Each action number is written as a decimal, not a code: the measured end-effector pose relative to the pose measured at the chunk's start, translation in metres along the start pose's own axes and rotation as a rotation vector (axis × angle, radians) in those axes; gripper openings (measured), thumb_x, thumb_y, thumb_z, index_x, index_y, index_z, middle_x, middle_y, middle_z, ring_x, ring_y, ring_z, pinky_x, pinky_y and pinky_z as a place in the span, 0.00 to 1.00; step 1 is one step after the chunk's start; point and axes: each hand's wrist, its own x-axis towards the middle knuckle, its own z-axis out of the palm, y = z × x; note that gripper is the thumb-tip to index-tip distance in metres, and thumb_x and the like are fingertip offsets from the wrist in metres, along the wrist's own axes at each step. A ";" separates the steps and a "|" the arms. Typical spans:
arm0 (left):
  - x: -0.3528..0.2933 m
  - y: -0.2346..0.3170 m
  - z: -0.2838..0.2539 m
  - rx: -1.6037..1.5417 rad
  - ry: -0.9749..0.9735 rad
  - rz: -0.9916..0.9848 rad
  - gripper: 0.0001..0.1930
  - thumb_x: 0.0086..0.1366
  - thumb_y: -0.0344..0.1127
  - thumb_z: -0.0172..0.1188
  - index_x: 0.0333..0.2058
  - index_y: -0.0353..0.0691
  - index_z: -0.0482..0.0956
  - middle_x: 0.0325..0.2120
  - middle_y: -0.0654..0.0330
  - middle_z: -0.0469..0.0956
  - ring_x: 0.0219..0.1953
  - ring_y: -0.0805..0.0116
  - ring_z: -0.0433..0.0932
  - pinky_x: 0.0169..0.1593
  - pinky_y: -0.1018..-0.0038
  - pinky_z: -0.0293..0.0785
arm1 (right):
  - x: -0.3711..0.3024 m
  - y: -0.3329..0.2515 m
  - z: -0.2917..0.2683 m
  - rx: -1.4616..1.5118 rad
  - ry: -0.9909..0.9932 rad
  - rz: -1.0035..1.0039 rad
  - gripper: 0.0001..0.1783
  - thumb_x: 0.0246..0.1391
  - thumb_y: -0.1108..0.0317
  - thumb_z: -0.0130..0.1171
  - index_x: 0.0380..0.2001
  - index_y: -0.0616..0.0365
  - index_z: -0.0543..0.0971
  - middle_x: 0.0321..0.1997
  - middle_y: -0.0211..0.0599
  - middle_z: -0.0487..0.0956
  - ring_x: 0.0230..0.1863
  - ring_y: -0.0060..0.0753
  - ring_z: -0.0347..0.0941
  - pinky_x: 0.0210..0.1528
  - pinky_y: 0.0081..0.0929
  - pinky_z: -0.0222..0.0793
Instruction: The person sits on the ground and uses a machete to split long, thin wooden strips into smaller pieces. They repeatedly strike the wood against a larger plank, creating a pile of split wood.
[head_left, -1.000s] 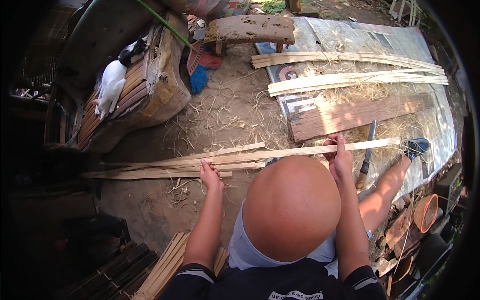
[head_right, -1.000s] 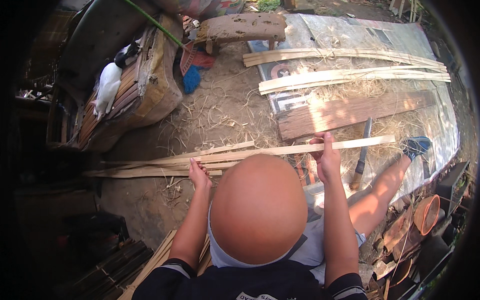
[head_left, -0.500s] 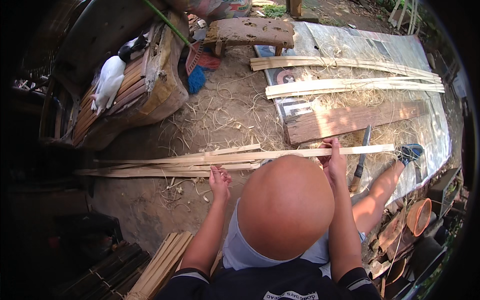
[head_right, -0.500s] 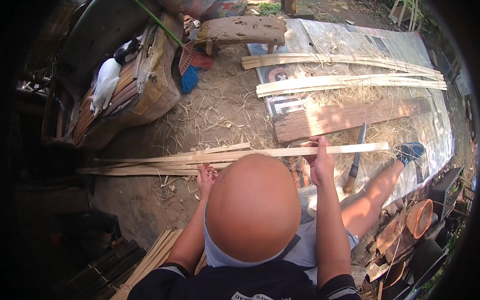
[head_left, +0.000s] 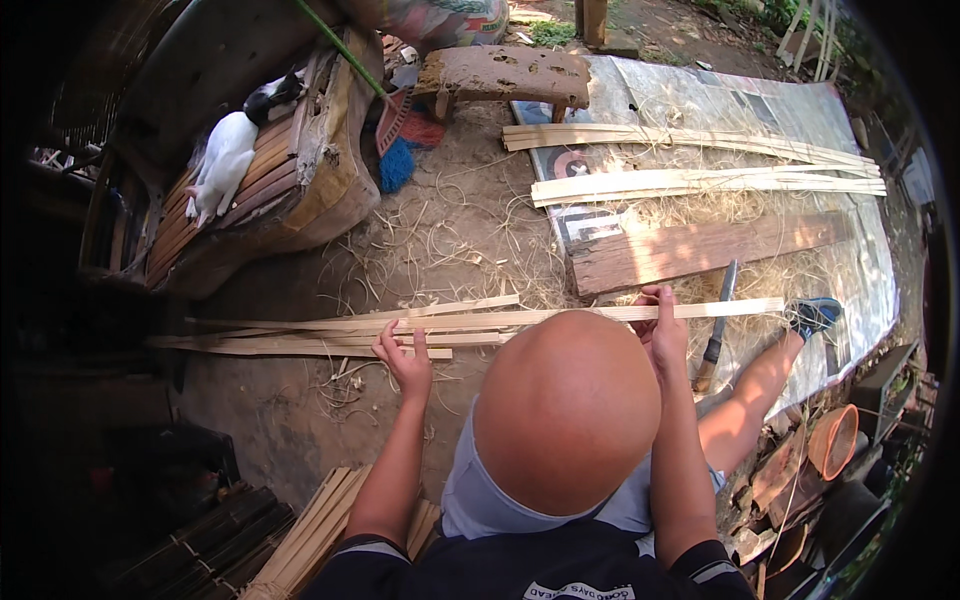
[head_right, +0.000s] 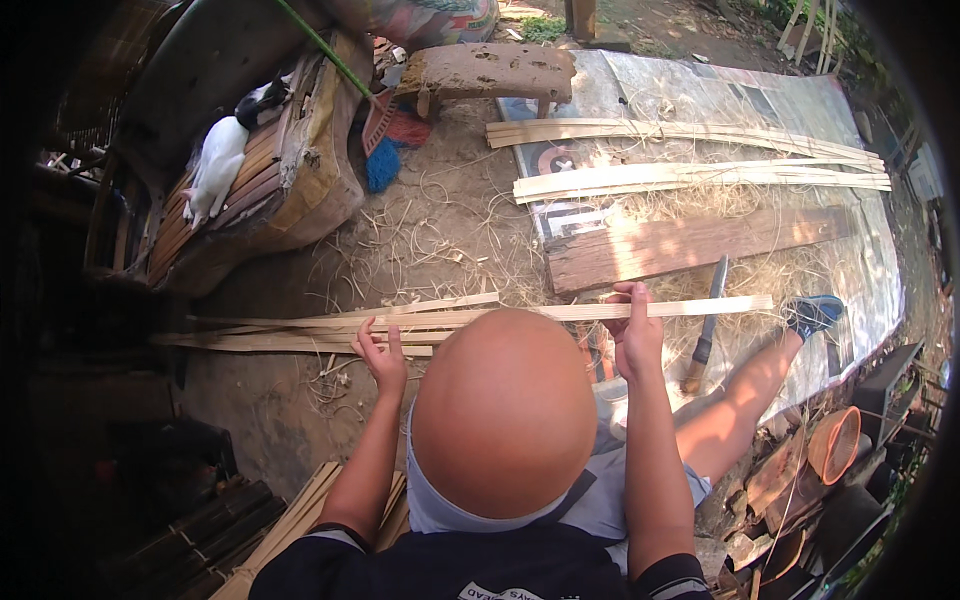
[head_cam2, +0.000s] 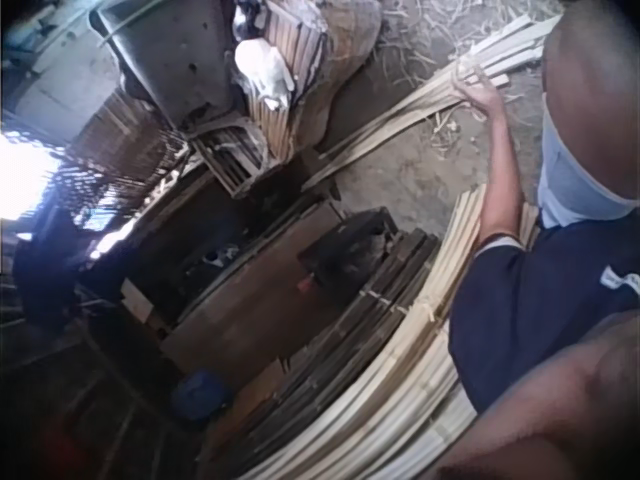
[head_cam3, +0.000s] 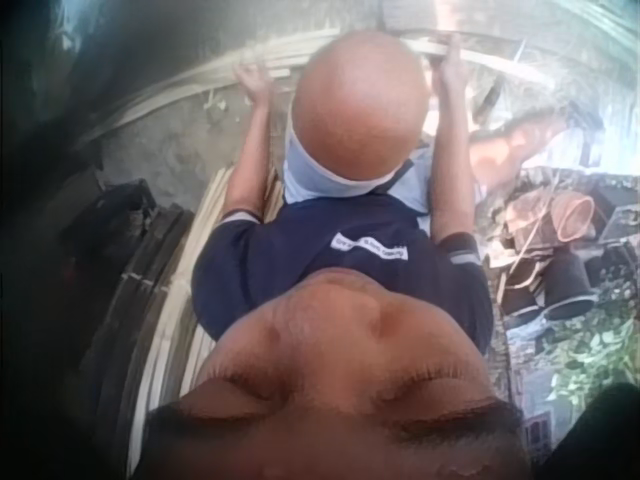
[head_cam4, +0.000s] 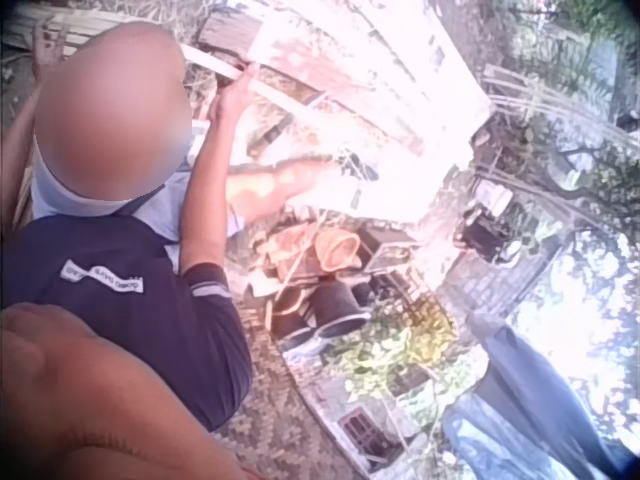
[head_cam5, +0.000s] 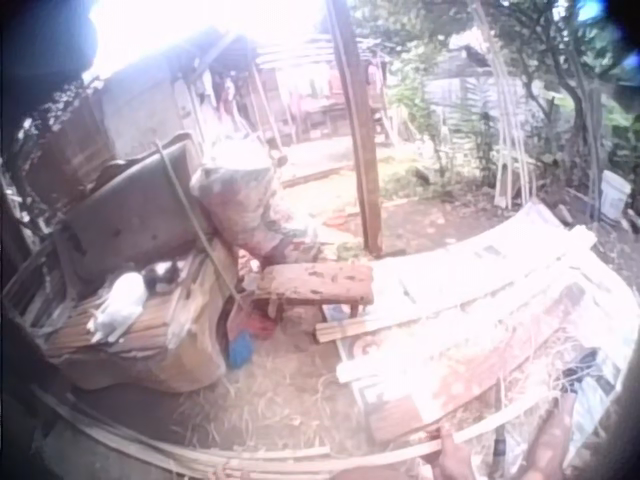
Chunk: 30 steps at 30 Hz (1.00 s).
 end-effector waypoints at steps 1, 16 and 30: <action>0.007 -0.002 0.001 0.104 0.005 0.072 0.17 0.69 0.41 0.65 0.52 0.39 0.78 0.48 0.53 0.69 0.49 0.62 0.67 0.54 0.68 0.67 | 0.000 0.000 0.000 0.009 -0.020 -0.007 0.19 0.76 0.52 0.46 0.48 0.56 0.76 0.38 0.30 0.77 0.38 0.23 0.77 0.44 0.27 0.80; 0.067 0.145 -0.011 0.573 -0.949 0.399 0.14 0.68 0.50 0.60 0.38 0.46 0.80 0.34 0.53 0.83 0.36 0.49 0.79 0.40 0.60 0.73 | 0.001 0.019 0.003 0.229 -0.167 0.048 0.22 0.73 0.47 0.50 0.52 0.55 0.73 0.38 0.33 0.80 0.36 0.27 0.81 0.41 0.26 0.83; 0.129 -0.076 -0.059 0.736 -0.521 0.640 0.22 0.74 0.54 0.54 0.29 0.42 0.77 0.31 0.56 0.77 0.40 0.52 0.75 0.49 0.55 0.64 | 0.006 0.023 -0.073 0.388 0.019 0.146 0.35 0.72 0.35 0.42 0.64 0.53 0.65 0.42 0.35 0.78 0.39 0.29 0.78 0.41 0.30 0.79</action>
